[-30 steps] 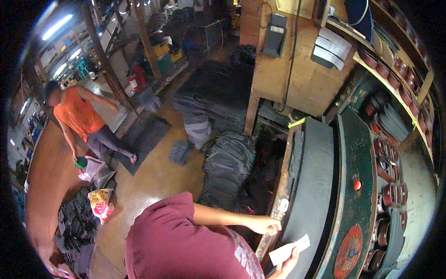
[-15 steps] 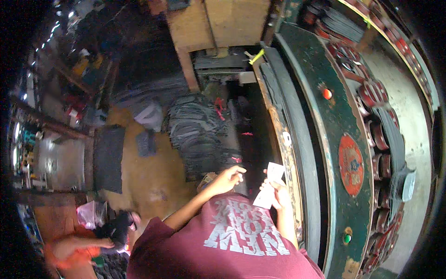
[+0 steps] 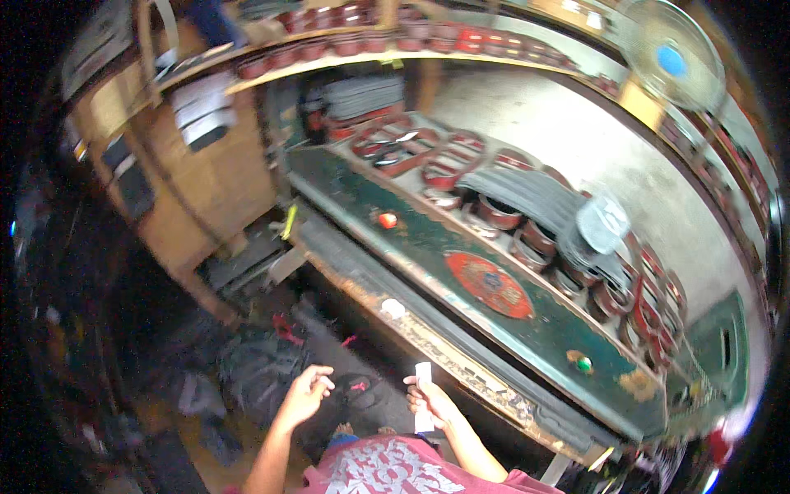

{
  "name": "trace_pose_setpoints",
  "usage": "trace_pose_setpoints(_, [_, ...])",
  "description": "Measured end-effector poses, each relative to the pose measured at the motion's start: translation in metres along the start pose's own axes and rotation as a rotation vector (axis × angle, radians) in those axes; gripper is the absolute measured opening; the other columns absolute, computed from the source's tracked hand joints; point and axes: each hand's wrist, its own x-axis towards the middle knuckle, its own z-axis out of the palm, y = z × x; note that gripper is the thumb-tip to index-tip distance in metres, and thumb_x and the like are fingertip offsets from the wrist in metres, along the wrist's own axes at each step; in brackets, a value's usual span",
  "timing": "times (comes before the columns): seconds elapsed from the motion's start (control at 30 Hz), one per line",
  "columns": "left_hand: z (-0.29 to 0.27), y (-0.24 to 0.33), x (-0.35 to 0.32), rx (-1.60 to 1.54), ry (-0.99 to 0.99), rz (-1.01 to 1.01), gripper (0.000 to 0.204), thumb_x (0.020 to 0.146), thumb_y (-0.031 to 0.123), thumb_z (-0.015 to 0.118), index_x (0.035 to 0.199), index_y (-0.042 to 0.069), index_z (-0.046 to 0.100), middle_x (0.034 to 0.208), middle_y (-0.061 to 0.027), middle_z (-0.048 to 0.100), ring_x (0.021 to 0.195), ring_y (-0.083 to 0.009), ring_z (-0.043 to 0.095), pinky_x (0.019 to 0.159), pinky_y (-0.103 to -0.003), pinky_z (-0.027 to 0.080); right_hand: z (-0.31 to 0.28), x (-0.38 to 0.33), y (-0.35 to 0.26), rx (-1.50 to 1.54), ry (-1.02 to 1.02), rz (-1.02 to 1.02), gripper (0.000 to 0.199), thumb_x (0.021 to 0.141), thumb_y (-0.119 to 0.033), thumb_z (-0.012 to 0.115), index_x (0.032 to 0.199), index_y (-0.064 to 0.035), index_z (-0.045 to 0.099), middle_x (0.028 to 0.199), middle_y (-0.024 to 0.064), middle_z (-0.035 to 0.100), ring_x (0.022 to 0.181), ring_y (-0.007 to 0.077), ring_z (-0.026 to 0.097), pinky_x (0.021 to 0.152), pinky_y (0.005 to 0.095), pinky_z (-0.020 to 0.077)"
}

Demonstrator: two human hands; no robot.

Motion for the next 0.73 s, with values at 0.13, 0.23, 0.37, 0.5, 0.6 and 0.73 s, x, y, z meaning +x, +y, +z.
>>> trace_pose_setpoints(0.13, [0.028, 0.003, 0.022, 0.065, -0.241, 0.057, 0.029, 0.101, 0.000, 0.047, 0.128, 0.000, 0.059, 0.096, -0.0096, 0.070, 0.084, -0.0150, 0.064, 0.079, -0.030, 0.054, 0.007, -0.039, -0.010, -0.058, 0.114, -0.231, 0.026, 0.101, -0.023, 0.066, 0.119, -0.0065, 0.058, 0.074, -0.0052, 0.043, 0.060, 0.0058, 0.039, 0.054, 0.0230, 0.0393])
trace_pose_setpoints(0.23, [0.039, -0.005, 0.024, 0.195, -0.495, 0.089, 0.031, 0.104, 0.006, 0.052, 0.134, 0.004, 0.057, 0.102, -0.0096, 0.071, 0.087, -0.0156, 0.066, 0.082, -0.030, 0.054, 0.023, -0.076, -0.017, -0.070, 0.226, -0.352, 0.022, 0.100, -0.024, 0.065, 0.113, -0.0068, 0.060, 0.068, -0.0061, 0.042, 0.056, 0.0056, 0.038, 0.051, 0.0237, 0.0391])
trace_pose_setpoints(0.37, [0.037, -0.021, 0.030, 0.119, -0.748, 0.044, 0.033, 0.104, 0.012, 0.054, 0.136, 0.001, 0.055, 0.107, -0.0106, 0.071, 0.094, -0.0179, 0.067, 0.089, -0.033, 0.055, 0.043, -0.150, -0.036, -0.309, 0.501, -0.510, 0.020, 0.098, -0.026, 0.065, 0.107, -0.0080, 0.062, 0.065, -0.0063, 0.042, 0.051, 0.0059, 0.039, 0.047, 0.0239, 0.0379])
trace_pose_setpoints(0.5, [0.043, -0.037, 0.042, 0.355, -0.776, 0.017, 0.031, 0.104, 0.012, 0.055, 0.132, -0.001, 0.059, 0.101, -0.0111, 0.072, 0.088, -0.0167, 0.067, 0.082, -0.031, 0.055, 0.051, -0.243, -0.092, -0.741, 0.991, -0.850, 0.024, 0.094, -0.031, 0.070, 0.103, -0.0086, 0.066, 0.067, -0.0053, 0.046, 0.051, 0.0060, 0.041, 0.046, 0.0241, 0.0344])
trace_pose_setpoints(0.6, [0.060, -0.034, 0.047, 0.283, -0.826, 0.036, 0.032, 0.104, 0.014, 0.056, 0.132, 0.000, 0.058, 0.103, -0.0128, 0.072, 0.091, -0.0180, 0.068, 0.084, -0.032, 0.056, 0.039, -0.322, -0.161, -0.893, 1.175, -1.054, 0.026, 0.096, -0.031, 0.067, 0.105, -0.0068, 0.068, 0.075, -0.0038, 0.054, 0.058, 0.0047, 0.043, 0.048, 0.0236, 0.0343])
trace_pose_setpoints(0.73, [0.081, 0.001, 0.055, 0.259, -0.833, 0.033, 0.031, 0.104, 0.012, 0.056, 0.132, 0.000, 0.058, 0.103, -0.0139, 0.072, 0.092, -0.0179, 0.069, 0.086, -0.033, 0.056, -0.033, -0.419, -0.290, -1.068, 1.569, -1.161, 0.033, 0.095, -0.033, 0.066, 0.112, -0.0049, 0.071, 0.089, 0.0065, 0.067, 0.078, 0.0132, 0.060, 0.065, 0.0309, 0.0477])
